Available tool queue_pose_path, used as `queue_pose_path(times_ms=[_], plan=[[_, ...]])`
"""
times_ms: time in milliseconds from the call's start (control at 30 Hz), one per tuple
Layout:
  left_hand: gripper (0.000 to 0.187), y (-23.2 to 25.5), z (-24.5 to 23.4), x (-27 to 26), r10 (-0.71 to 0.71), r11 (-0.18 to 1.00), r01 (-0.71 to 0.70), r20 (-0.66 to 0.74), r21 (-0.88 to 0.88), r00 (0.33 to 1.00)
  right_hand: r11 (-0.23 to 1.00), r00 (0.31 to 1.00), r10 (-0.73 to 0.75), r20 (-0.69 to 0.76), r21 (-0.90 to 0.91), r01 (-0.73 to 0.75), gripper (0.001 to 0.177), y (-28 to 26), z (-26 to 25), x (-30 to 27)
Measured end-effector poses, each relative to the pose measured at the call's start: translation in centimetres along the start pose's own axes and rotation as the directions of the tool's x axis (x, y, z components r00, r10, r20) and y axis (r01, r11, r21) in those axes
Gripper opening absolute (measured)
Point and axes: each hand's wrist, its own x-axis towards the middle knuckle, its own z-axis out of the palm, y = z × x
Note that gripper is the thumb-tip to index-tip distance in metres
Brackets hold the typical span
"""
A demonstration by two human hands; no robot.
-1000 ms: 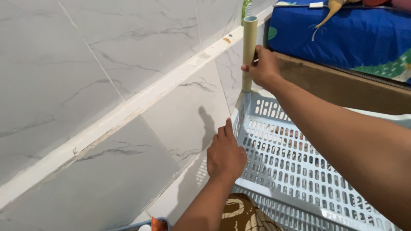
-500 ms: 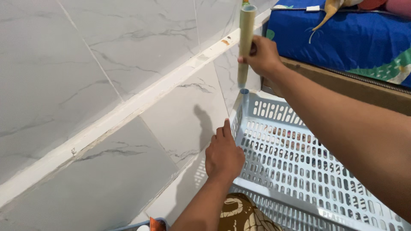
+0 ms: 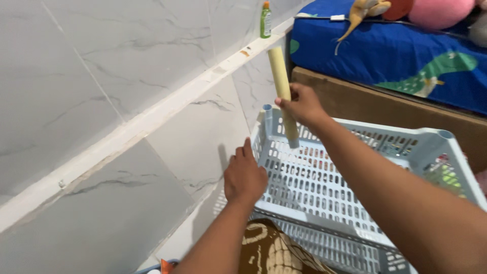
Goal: The person assembles a multi-tiered plastic storage shelf by inserting cylindrical cardboard tubes into the corner holes of stacked baskets. They handle the baskets and tubes one at a time, aligning and pushing them into place.
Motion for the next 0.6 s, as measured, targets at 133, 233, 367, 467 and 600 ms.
queue_pose_path(times_ms=[133, 233, 367, 467, 600], plan=[[0.082, -0.1, 0.5, 0.3, 0.033, 0.999, -0.037, -0.129, -0.026, 0.991, 0.997, 0.997, 0.076, 0.027, -0.003, -0.076, 0.041, 0.1, -1.9, -4.4], [0.071, -0.3, 0.3, 0.0, 0.122, 0.984, -0.153, -0.279, -0.089, 0.953, 0.992, 0.993, 0.117, 0.027, -0.058, -0.115, 0.045, -0.6, -3.9, -7.4], [0.044, -0.2, -0.6, -1.0, 0.173, 0.97, -0.225, -0.391, -0.09, 0.904, 0.974, 0.975, 0.22, 0.019, 0.047, -0.221, 0.048, -1.3, -6.8, -11.2], [0.035, 2.1, -0.4, -1.8, 0.142, 0.954, -0.246, -0.467, -0.171, 0.873, 0.953, 0.958, 0.287, -0.021, 0.109, -0.283, 0.048, -1.1, -9.7, -14.5], [0.031, 7.6, 1.2, -3.1, 0.106, 0.872, -0.282, -0.407, -0.4, 0.907, 0.906, 0.915, 0.379, -0.14, 0.258, -0.336, 0.047, -0.3, -13.4, -19.2]])
